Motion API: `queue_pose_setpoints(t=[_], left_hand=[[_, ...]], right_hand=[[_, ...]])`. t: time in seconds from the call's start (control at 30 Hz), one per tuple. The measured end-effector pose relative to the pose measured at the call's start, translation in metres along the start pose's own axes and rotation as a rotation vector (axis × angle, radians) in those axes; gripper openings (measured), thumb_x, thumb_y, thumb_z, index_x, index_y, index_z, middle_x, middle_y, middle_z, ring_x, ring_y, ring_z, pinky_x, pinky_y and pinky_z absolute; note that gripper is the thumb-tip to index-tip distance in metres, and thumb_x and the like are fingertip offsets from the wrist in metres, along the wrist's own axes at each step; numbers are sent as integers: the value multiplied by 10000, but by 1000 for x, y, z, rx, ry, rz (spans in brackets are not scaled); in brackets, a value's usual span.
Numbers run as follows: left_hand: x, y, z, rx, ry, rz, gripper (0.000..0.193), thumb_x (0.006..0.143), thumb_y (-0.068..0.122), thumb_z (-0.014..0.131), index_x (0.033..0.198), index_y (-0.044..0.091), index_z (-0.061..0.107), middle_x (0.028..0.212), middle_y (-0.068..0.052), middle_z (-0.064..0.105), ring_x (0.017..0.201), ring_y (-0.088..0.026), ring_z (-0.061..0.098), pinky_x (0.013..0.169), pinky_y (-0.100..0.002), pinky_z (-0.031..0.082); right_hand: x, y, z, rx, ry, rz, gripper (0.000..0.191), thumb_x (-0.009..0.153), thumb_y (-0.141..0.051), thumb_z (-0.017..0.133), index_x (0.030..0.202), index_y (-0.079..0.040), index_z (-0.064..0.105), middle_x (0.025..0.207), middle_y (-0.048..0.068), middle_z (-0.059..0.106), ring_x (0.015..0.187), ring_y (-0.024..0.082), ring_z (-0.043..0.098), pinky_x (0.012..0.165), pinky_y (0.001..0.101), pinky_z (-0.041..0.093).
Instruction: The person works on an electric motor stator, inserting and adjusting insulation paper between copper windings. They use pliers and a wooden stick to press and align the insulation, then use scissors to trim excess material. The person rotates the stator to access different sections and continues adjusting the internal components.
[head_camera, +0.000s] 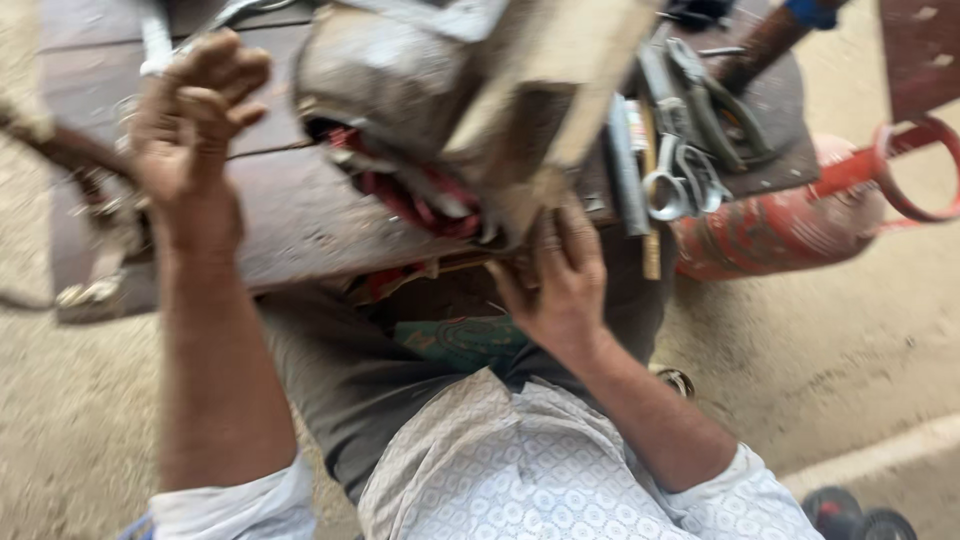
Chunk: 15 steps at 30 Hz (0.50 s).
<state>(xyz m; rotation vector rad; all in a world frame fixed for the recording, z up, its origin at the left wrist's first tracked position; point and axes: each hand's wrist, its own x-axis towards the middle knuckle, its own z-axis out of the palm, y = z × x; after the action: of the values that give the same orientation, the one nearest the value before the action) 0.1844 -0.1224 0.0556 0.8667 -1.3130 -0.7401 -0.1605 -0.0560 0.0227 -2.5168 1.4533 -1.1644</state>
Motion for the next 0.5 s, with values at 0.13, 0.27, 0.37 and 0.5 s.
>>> queue_pose_setpoints(t=[0.13,0.27,0.37,0.5], left_hand=[[59,24,10,92,-259,-51,578,1034,557,688,1374,93,633,1331,-106,704,1265,-260,700,1071,-425,611],[99,23,33,167,-383,-224,570,1031,531,680,1385,88,626,1330,-109,703,1254,-258,701,1065,-421,612],[108,21,42,206,-416,-306,564,1029,512,675,1393,84,621,1329,-111,702,1245,-256,702,1060,-418,613],[93,20,55,232,-393,-359,558,1025,486,667,1404,80,614,1328,-114,700,1234,-254,704,1054,-415,614]], right_hand=[[0,-10,-4,-42,0,-16,566,944,-255,745,1306,145,575,1416,369,501,1367,491,529,1131,547,502],[8,-23,4,-67,-35,-24,485,1015,-316,634,1337,44,604,1379,350,519,1342,466,548,1075,526,546],[14,-45,7,-97,-115,-34,477,1096,-240,516,1479,45,510,1468,350,503,1442,472,508,1118,521,571],[22,-71,12,-92,-116,-135,535,1045,-409,456,1520,-162,446,1470,283,484,1419,521,455,1118,610,523]])
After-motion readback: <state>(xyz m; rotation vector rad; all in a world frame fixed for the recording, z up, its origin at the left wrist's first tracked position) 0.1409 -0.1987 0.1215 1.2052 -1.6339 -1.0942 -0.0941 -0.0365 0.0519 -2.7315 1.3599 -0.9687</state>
